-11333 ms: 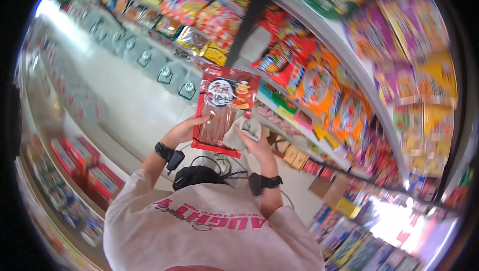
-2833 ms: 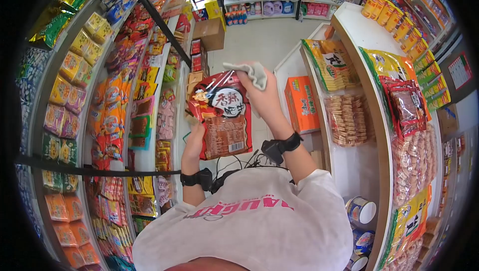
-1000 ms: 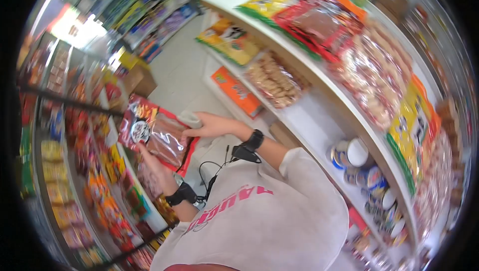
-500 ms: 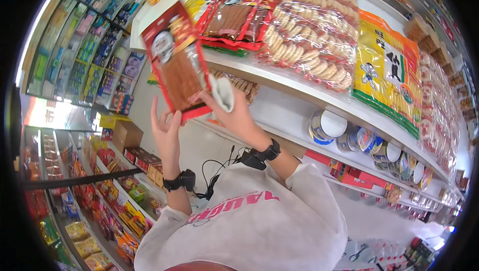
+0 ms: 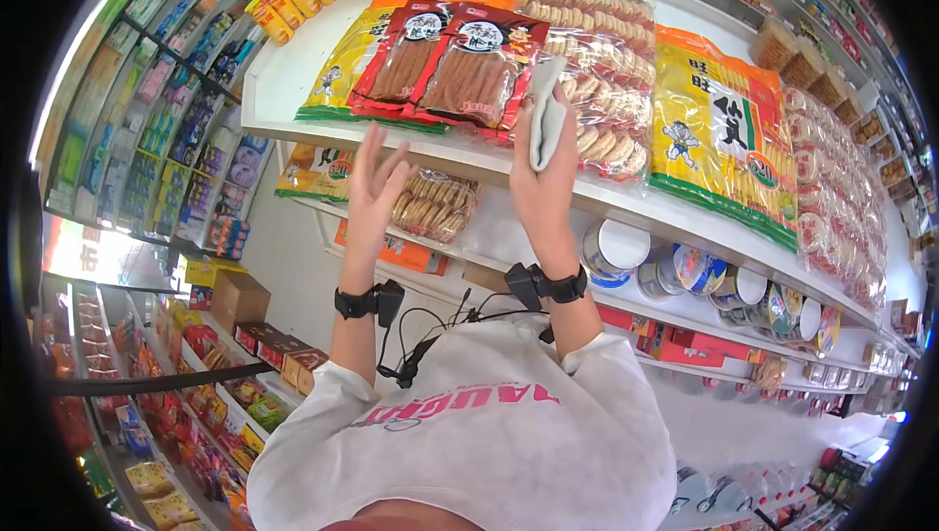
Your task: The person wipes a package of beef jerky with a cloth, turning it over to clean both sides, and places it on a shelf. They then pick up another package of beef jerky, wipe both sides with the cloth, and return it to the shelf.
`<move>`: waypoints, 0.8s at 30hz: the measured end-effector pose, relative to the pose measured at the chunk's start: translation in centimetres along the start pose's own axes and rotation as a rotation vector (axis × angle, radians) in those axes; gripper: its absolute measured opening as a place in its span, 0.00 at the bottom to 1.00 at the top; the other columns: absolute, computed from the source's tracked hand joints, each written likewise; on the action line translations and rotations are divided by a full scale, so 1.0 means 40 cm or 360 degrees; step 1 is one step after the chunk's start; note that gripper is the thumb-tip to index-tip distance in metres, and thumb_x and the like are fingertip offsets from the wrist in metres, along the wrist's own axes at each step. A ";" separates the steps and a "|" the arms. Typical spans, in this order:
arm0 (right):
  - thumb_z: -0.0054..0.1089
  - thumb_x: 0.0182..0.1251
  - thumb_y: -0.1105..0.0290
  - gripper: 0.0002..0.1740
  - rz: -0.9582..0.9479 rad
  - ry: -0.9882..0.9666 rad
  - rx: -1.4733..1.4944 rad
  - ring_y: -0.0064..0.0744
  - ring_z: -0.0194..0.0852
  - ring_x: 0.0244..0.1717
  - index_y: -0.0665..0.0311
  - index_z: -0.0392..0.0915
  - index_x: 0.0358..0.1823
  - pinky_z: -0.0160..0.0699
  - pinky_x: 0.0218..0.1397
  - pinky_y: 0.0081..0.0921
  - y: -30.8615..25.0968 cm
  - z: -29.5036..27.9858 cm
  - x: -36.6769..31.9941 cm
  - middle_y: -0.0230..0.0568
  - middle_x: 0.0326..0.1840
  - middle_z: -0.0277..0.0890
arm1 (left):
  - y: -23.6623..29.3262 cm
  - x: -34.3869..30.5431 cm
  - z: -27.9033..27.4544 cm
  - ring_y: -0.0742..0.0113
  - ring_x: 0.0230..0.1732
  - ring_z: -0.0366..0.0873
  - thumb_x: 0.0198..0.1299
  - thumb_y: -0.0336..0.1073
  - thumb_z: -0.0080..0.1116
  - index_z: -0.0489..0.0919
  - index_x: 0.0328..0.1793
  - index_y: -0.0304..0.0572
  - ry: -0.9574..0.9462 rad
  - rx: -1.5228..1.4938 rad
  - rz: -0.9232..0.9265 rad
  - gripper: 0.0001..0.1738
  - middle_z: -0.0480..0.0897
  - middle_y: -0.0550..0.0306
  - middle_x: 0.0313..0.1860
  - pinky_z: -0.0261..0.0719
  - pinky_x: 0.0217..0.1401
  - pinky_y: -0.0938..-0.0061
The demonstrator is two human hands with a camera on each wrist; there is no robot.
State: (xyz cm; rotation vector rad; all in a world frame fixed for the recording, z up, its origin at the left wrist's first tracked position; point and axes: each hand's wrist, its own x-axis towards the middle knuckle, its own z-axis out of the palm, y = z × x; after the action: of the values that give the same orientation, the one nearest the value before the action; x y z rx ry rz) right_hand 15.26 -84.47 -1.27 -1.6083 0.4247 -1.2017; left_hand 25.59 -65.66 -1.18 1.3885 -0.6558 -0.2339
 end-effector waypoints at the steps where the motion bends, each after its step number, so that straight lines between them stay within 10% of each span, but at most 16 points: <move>1: 0.56 0.73 0.76 0.24 -0.0016 -0.0032 -0.0043 0.40 0.74 0.62 0.72 0.66 0.69 0.69 0.67 0.33 -0.040 -0.002 -0.002 0.53 0.63 0.72 | -0.006 -0.015 -0.025 0.49 0.69 0.74 0.73 0.29 0.51 0.57 0.80 0.33 -0.0044 -0.0023 -0.0086 0.32 0.62 0.39 0.77 0.77 0.68 0.62; 5: 0.57 0.51 0.85 0.41 -0.0564 -0.0537 -0.0461 0.57 0.56 0.78 0.67 0.65 0.72 0.56 0.80 0.47 -0.019 0.044 0.006 0.56 0.76 0.62 | 0.046 -0.102 -0.110 0.55 0.63 0.80 0.75 0.32 0.49 0.68 0.73 0.31 -0.0141 -0.0013 -0.0410 0.23 0.75 0.43 0.68 0.80 0.63 0.66; 12: 0.61 0.59 0.78 0.31 -0.0490 -0.0574 -0.0566 0.58 0.63 0.74 0.66 0.70 0.66 0.57 0.78 0.49 0.062 0.127 0.031 0.56 0.70 0.69 | 0.152 -0.352 -0.313 0.62 0.57 0.82 0.77 0.34 0.49 0.77 0.64 0.31 0.0406 0.0261 -0.0434 0.17 0.84 0.49 0.54 0.79 0.61 0.68; 18: 0.58 0.76 0.66 0.16 0.0206 -0.0645 0.0238 0.26 0.74 0.56 0.72 0.77 0.56 0.71 0.60 0.27 -0.072 0.247 -0.150 0.42 0.54 0.80 | 0.188 -0.664 -0.384 0.63 0.55 0.83 0.77 0.38 0.48 0.78 0.61 0.31 0.1213 0.0273 -0.0568 0.18 0.85 0.50 0.53 0.80 0.60 0.69; 24: 0.56 0.78 0.57 0.23 0.0443 -0.1695 0.0334 0.26 0.74 0.54 0.70 0.75 0.61 0.71 0.58 0.24 -0.211 0.453 -0.468 0.36 0.53 0.79 | 0.256 -0.977 -0.331 0.64 0.55 0.83 0.78 0.39 0.49 0.78 0.62 0.33 0.1640 0.0277 -0.0433 0.18 0.85 0.51 0.53 0.80 0.59 0.70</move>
State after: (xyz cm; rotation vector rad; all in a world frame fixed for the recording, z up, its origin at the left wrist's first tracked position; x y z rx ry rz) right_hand 20.19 -57.54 -2.34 -1.6865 -0.1653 -0.0792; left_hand -0.69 -32.29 -3.23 1.5345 0.3763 0.3327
